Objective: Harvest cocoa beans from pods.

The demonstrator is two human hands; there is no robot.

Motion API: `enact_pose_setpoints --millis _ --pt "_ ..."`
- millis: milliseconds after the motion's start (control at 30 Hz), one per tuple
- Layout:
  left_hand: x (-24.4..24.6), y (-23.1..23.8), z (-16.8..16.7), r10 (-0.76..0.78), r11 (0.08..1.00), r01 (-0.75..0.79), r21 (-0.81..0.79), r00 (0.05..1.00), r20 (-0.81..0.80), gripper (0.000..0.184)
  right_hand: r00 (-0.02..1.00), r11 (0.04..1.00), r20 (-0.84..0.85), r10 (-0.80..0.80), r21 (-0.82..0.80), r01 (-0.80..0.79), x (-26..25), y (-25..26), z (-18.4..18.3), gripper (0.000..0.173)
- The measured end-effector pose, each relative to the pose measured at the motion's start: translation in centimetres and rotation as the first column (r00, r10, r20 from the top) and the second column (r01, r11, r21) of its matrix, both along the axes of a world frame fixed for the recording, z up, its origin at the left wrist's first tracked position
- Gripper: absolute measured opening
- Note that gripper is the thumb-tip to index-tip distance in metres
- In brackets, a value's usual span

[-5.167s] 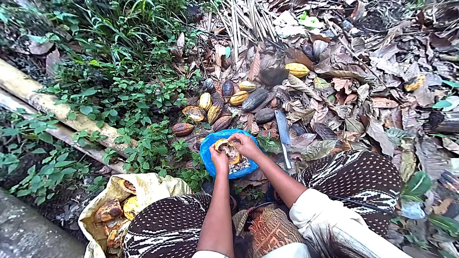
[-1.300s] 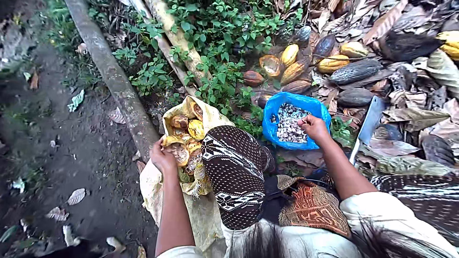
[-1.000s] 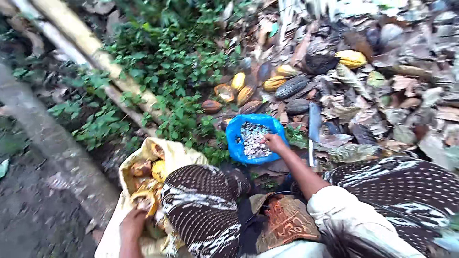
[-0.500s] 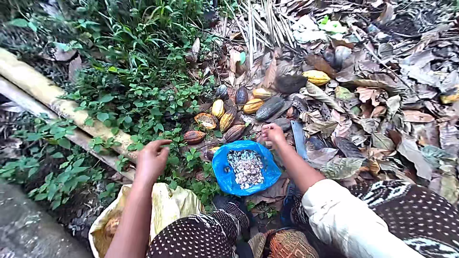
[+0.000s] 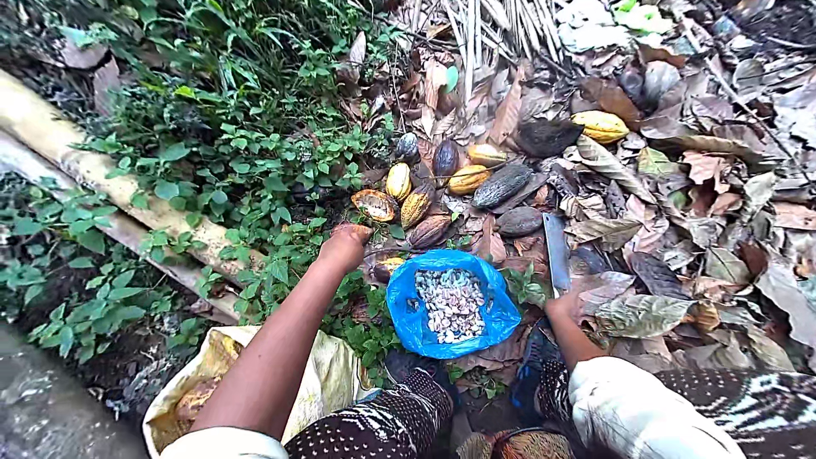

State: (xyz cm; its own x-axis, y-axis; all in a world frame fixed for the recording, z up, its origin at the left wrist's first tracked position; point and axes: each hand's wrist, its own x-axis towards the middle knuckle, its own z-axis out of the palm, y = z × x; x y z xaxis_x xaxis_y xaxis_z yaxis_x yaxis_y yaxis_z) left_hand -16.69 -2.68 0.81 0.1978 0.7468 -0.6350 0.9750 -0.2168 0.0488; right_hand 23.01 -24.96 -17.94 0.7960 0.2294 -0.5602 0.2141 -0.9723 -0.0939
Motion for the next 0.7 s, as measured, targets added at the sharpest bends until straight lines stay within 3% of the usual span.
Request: enact_pose_setpoints --millis 100,233,367,467,600,700 --pt "-1.9 -1.0 -0.1 0.017 0.996 -0.017 -0.087 1.0 -0.004 0.031 0.987 0.981 0.021 0.158 -0.114 -0.155 -0.2 -0.6 -0.5 0.069" --pt "-3.3 -2.4 3.4 0.039 0.999 -0.035 -0.039 0.996 0.085 0.03 0.988 0.987 0.093 0.125 -0.112 -0.114 0.2 0.2 1.1 0.059" --pt "-2.2 -4.9 10.2 0.075 0.988 -0.122 0.095 0.917 0.392 0.03 0.998 0.998 0.035 0.051 0.039 -0.053 -0.1 1.2 6.5 0.055" --pt "-1.8 -6.5 12.6 0.061 0.98 -0.155 0.128 0.837 0.543 0.029 0.998 0.96 -0.041 -0.042 0.276 0.052 -2.3 1.3 9.1 0.058" --pt "-2.4 -6.2 9.3 0.108 0.979 -0.183 0.086 0.834 0.542 0.029 0.997 0.828 -0.062 0.05 0.56 -0.007 -6.3 1.2 11.7 0.056" --pt "-3.2 -4.0 5.4 0.052 0.999 -0.053 -0.004 0.958 0.281 0.029 0.955 0.755 -0.094 0.281 0.636 -0.159 -8.0 2.2 13.6 0.048"
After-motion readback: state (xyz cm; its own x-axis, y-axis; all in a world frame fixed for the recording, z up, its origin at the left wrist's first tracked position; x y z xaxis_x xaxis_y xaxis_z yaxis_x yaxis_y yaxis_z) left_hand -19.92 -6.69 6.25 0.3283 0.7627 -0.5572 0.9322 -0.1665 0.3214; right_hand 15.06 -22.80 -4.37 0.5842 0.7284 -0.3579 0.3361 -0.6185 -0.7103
